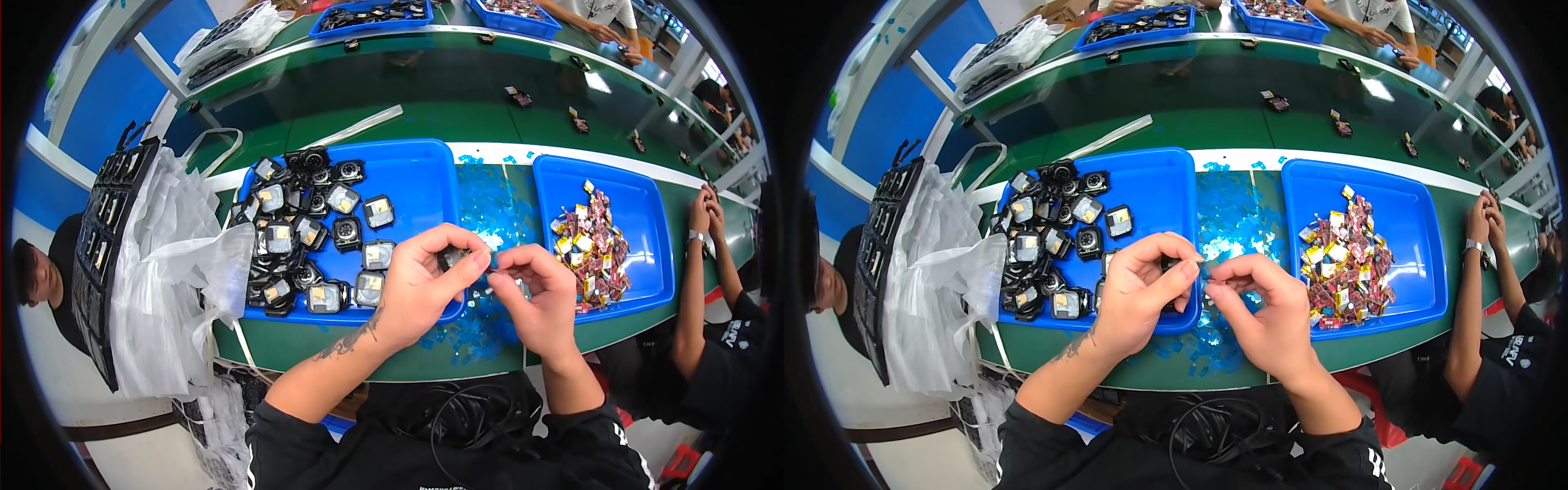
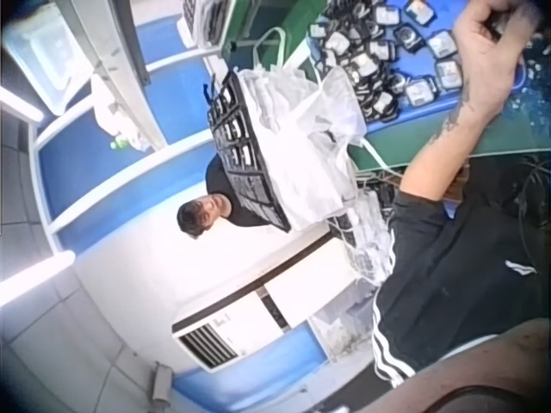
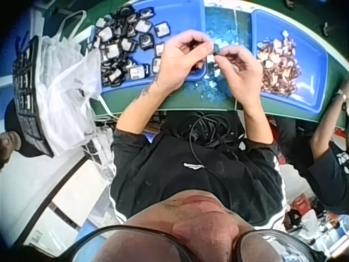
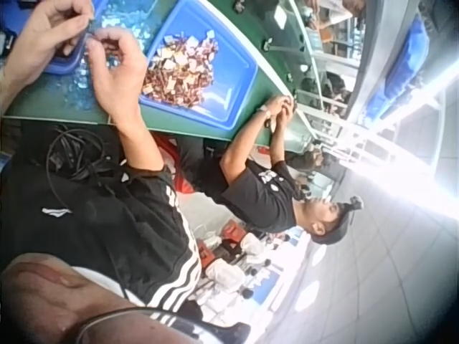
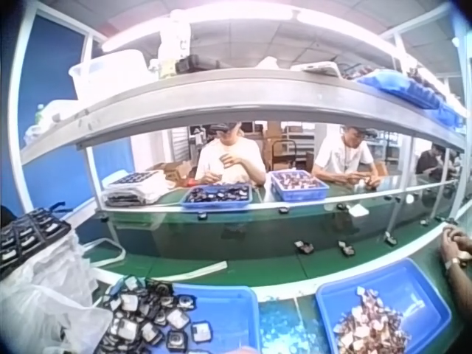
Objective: The recorder is assembling small electronic components into smartwatch bodies on a factory assembly line.
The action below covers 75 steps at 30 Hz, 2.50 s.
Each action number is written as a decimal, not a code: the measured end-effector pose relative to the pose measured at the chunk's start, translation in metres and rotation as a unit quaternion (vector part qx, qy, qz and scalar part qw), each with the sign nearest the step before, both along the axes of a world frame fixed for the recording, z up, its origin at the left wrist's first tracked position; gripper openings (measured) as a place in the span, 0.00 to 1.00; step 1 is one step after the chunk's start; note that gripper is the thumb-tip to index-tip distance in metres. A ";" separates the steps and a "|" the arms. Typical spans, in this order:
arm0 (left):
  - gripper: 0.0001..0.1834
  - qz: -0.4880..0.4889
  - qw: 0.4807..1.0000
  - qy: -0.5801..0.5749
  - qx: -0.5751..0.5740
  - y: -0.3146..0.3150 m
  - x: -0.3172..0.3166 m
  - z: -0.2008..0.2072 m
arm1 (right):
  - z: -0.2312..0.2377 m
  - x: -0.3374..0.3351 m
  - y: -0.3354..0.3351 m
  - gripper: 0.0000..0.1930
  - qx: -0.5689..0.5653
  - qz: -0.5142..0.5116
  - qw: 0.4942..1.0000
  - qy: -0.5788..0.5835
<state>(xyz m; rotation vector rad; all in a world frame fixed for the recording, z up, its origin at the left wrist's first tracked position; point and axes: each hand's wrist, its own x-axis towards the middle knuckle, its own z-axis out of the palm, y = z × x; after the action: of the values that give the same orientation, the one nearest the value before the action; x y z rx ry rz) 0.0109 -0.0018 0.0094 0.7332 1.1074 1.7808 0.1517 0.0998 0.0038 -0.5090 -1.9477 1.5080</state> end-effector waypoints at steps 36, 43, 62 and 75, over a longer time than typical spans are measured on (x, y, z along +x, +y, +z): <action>0.08 0.042 0.967 0.243 -0.058 -0.001 0.006 -0.007 | 0.013 0.009 0.010 0.06 -0.071 -0.021 0.997 0.035; 0.08 0.031 0.969 0.236 -0.063 0.001 0.004 -0.010 | 0.015 -0.002 0.011 0.07 0.251 -0.063 0.964 -0.060; 0.17 -0.118 0.989 0.014 -0.091 0.002 0.003 -0.008 | -0.004 0.013 0.028 0.06 -0.024 0.036 0.990 0.133; 0.21 0.062 0.996 -0.066 0.010 0.008 0.007 -0.020 | 0.012 -0.003 0.000 0.09 -0.002 0.008 0.999 -0.039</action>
<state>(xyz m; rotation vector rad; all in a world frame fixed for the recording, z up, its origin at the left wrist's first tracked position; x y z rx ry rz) 0.0176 0.0060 -0.0110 0.5600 1.0671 1.9192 0.1492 0.1000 0.0154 -0.5612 -2.0135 1.5225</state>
